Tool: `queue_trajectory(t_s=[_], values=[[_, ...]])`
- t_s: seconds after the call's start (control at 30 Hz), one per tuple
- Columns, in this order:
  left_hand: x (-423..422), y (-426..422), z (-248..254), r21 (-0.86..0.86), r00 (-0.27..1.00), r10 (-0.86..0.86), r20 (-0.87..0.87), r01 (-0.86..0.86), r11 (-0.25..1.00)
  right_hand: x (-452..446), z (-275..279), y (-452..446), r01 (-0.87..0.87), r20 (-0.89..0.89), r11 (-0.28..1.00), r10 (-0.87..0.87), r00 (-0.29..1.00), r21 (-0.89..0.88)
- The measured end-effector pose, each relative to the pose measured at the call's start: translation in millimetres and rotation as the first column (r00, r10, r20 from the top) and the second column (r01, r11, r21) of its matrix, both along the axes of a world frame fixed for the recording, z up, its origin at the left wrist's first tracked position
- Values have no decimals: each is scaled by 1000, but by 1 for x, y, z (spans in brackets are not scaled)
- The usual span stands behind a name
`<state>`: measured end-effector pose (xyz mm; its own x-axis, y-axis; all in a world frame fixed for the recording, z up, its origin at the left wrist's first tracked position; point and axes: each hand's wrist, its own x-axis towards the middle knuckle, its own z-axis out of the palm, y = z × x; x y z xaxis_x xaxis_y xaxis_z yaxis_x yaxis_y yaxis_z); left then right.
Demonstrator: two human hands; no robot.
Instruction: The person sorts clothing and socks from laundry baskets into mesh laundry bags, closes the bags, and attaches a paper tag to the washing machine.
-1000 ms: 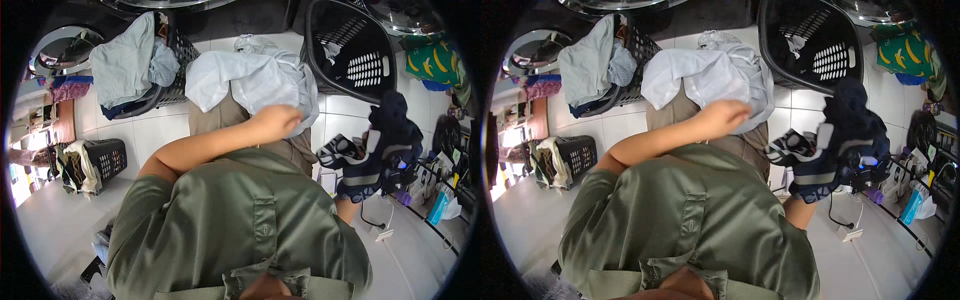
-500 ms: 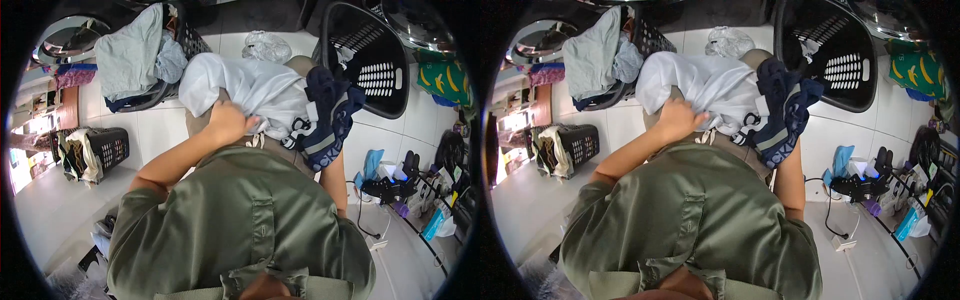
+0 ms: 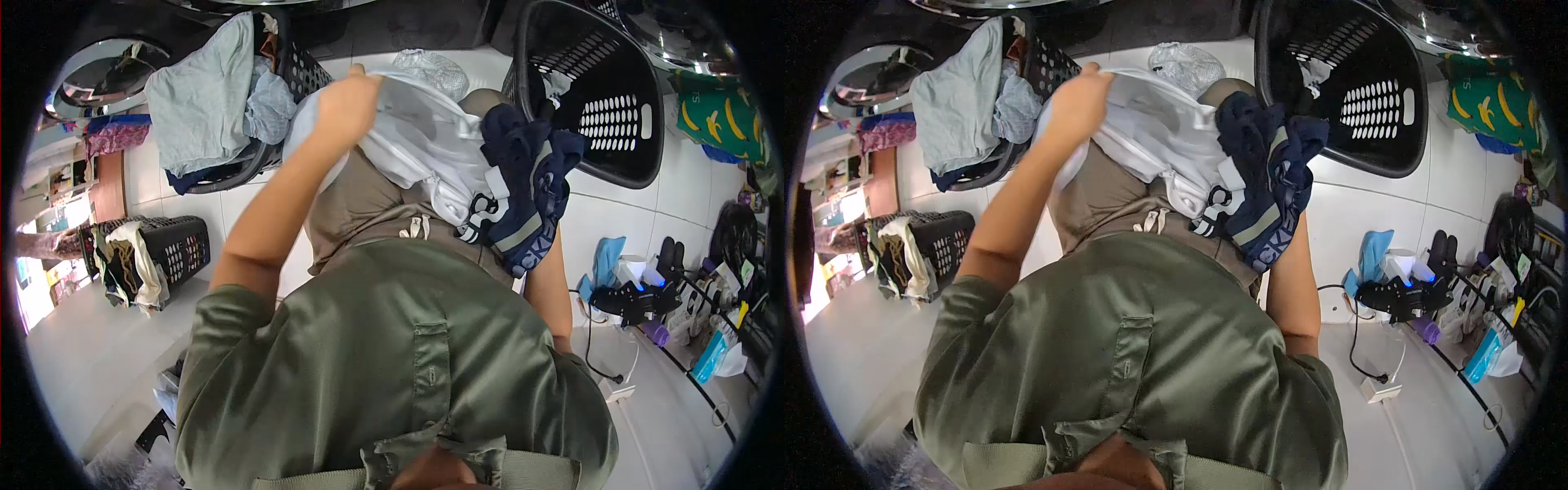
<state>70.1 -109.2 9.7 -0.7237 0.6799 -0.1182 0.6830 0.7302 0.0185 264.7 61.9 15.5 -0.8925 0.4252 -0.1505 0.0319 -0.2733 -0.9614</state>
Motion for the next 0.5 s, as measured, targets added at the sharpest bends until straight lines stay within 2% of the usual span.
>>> queue_trajectory(t_s=[0.03,0.1,0.13,0.17,0.23,0.3,0.37,0.43,0.5], values=[[-1,7,17,3,1000,-7,-6,7,1000,-1,0,-1,-4,-1,1000,4,1000,8],[12,13,47,19,983,-178,32,177,984,-5,2,-5,-19,-9,1000,19,1000,24],[25,16,56,94,965,-261,4,260,961,-8,3,-7,-26,-10,999,26,1000,35],[41,21,64,168,938,-345,-31,345,924,-12,3,-8,-31,-13,998,32,999,48],[71,26,87,246,834,-552,13,533,810,-23,2,-12,-49,-12,995,50,999,83],[84,22,104,304,767,-623,149,564,768,-37,-1,-15,-66,-20,991,68,997,113],[92,15,115,314,758,-636,145,574,756,-48,-3,-20,-83,-25,989,86,996,124],[103,9,118,361,754,-595,280,491,792,-60,-3,-26,-94,-34,987,99,995,129],[118,3,102,474,686,-610,396,416,776,-76,-4,-32,-111,-43,984,117,992,139]])
